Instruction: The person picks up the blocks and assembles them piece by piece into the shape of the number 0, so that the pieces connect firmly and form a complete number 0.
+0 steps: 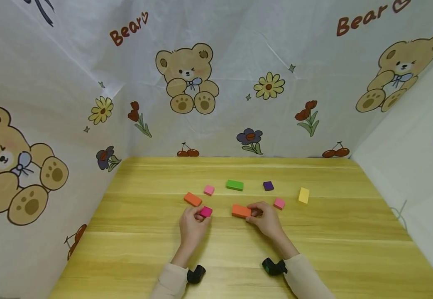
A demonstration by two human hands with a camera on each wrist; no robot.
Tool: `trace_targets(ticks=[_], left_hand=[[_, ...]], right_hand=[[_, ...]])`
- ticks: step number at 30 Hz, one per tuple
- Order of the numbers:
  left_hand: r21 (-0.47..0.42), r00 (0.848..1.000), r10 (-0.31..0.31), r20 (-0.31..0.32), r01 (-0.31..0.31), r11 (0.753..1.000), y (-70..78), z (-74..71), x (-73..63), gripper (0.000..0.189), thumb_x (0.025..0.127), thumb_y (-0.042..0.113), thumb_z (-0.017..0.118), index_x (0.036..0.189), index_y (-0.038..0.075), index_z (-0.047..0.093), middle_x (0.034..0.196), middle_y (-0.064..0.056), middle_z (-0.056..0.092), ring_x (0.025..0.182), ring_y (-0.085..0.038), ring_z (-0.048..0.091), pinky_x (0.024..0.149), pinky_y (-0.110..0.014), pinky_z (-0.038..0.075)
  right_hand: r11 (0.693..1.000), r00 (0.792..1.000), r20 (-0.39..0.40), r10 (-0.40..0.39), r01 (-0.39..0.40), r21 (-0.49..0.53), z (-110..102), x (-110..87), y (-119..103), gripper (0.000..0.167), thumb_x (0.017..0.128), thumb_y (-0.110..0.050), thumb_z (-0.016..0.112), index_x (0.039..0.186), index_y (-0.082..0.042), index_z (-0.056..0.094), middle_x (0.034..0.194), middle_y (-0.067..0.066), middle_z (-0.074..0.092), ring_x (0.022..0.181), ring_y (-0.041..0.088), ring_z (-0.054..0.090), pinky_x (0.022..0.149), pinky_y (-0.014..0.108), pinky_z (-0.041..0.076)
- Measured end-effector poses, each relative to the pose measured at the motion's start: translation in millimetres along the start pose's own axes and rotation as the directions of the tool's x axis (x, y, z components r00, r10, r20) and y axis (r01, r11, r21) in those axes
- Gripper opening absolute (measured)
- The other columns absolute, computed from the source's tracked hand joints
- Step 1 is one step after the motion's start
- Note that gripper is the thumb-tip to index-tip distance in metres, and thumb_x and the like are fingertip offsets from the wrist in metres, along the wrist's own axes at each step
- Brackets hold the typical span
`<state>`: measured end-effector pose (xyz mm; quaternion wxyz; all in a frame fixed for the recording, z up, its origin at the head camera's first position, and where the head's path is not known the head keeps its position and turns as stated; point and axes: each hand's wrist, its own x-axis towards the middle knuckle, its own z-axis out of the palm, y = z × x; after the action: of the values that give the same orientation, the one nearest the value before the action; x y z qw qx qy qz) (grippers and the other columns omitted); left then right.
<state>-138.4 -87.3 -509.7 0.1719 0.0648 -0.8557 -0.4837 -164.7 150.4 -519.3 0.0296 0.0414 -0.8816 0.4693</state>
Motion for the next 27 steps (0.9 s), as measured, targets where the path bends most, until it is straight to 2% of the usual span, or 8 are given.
trace_targets(ticks=[7, 14, 20, 27], left_hand=[[0.03, 0.999, 0.024, 0.029, -0.025, 0.999, 1.0, -16.6, -19.4, 0.029, 0.065, 0.0, 0.086, 0.092, -0.003, 0.074, 0.081, -0.006, 0.062, 0.068, -0.013, 0.059, 0.06, -0.018, 0.048], [0.056, 0.998, 0.048, 0.04, -0.05, 0.997, 5.1, -25.4, -42.6, 0.028, 0.064, -0.002, 0.086, 0.089, -0.003, 0.074, 0.078, -0.004, 0.062, 0.064, -0.009, 0.058, 0.058, -0.017, 0.049], [0.124, 0.999, 0.021, 0.041, -0.026, 0.992, 13.1, -27.5, -59.6, 0.027, 0.064, -0.002, 0.086, 0.087, -0.001, 0.074, 0.075, -0.001, 0.06, 0.064, -0.007, 0.055, 0.062, -0.02, 0.048], [0.163, 0.998, -0.026, 0.063, 0.015, 0.987, 17.5, -23.2, -74.0, 0.027, 0.064, 0.0, 0.088, 0.087, 0.0, 0.073, 0.075, 0.001, 0.057, 0.064, -0.005, 0.052, 0.061, -0.019, 0.046]], right_hand=[[1.0, 0.999, 0.037, 0.019, -0.02, 0.004, -12, -29.7, -4, 0.029, 0.074, 0.001, 0.081, 0.101, -0.004, 0.073, 0.087, 0.005, 0.065, 0.074, 0.01, 0.058, 0.063, 0.02, 0.047], [1.0, 0.996, 0.085, 0.028, -0.028, -0.001, -14, -58.8, -11, 0.031, 0.071, 0.0, 0.084, 0.097, -0.011, 0.073, 0.083, -0.002, 0.064, 0.071, 0.006, 0.056, 0.061, 0.02, 0.046], [0.999, 0.986, 0.164, -0.021, 0.016, 0.031, -11, -77.6, -17, 0.03, 0.071, -0.004, 0.084, 0.098, -0.011, 0.073, 0.081, -0.001, 0.063, 0.071, 0.008, 0.056, 0.06, 0.02, 0.046], [0.998, 0.973, 0.227, -0.038, 0.028, 0.048, -6, -88.4, -17, 0.029, 0.072, -0.009, 0.085, 0.098, -0.011, 0.072, 0.082, -0.001, 0.063, 0.071, 0.008, 0.056, 0.06, 0.02, 0.045]])
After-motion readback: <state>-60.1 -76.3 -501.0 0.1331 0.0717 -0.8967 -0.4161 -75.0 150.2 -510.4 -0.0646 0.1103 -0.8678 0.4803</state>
